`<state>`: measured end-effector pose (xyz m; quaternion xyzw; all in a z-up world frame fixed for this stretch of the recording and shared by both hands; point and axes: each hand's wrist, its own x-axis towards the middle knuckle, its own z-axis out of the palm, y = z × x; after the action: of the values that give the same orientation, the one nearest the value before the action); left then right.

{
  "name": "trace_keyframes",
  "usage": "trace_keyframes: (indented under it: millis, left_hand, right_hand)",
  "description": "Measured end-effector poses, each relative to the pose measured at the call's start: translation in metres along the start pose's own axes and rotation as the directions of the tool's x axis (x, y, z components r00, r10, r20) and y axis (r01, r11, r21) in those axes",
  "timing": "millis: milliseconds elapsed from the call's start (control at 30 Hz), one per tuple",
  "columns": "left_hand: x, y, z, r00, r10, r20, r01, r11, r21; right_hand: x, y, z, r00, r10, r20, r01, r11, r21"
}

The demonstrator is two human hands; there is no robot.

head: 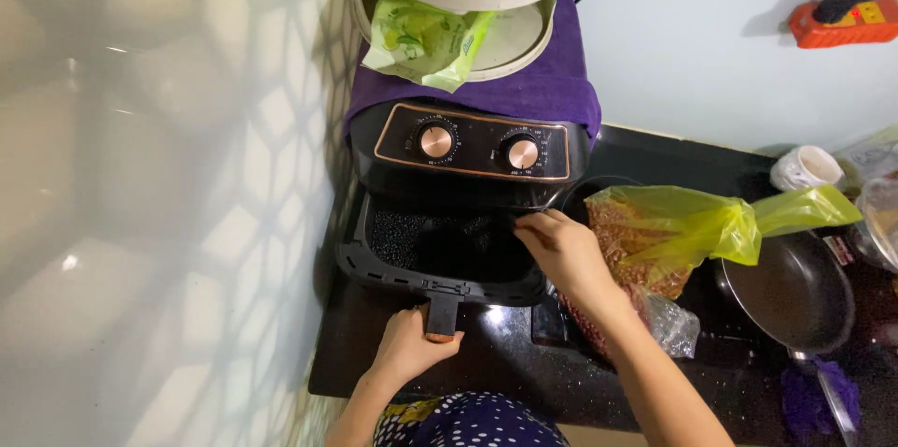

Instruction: The person opens the air fryer basket and stirs the food inside with chopsticks, then closes the basket and spends a long interval holding and aligning the chopsticks in both hands while the appliance runs. Near the end the person reopens the basket and reaches toward the food again.

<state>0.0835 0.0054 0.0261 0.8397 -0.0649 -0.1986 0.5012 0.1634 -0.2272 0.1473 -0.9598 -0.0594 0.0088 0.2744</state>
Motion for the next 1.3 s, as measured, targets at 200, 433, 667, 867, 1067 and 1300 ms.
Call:
trace_keyframes:
  millis: [200, 433, 667, 867, 1067, 1300]
  left_hand:
    - [0.001, -0.007, 0.005, 0.989, 0.112, -0.092, -0.113, 0.993, -0.014]
    - [-0.004, -0.001, 0.001, 0.999, -0.041, 0.005, 0.041, 0.999, -0.011]
    - [-0.002, -0.013, 0.003, 0.994, 0.097, -0.052, -0.098, 0.995, -0.01]
    - [0.002, -0.008, -0.004, 0.998, -0.032, 0.061, 0.032, 0.999, -0.004]
    - [0.003, -0.006, -0.002, 1.0, -0.006, 0.023, 0.004, 0.998, 0.064]
    - [0.006, -0.011, -0.002, 0.989, -0.104, 0.101, 0.098, 0.993, 0.06]
  right_hand:
    - [0.006, -0.025, 0.043, 0.955, -0.293, -0.054, 0.29, 0.955, -0.063]
    - [0.03, -0.054, 0.083, 0.946, -0.323, 0.009, 0.299, 0.886, 0.353]
    - [0.016, -0.016, 0.044, 0.98, -0.196, -0.044, 0.199, 0.929, 0.312]
    - [-0.014, 0.017, 0.008, 0.995, 0.099, 0.013, -0.099, 0.954, 0.284]
    - [-0.016, 0.018, 0.017, 0.963, 0.267, 0.044, -0.265, 0.898, 0.35]
    - [-0.025, 0.018, -0.01, 0.966, 0.232, -0.117, -0.174, 0.912, 0.371]
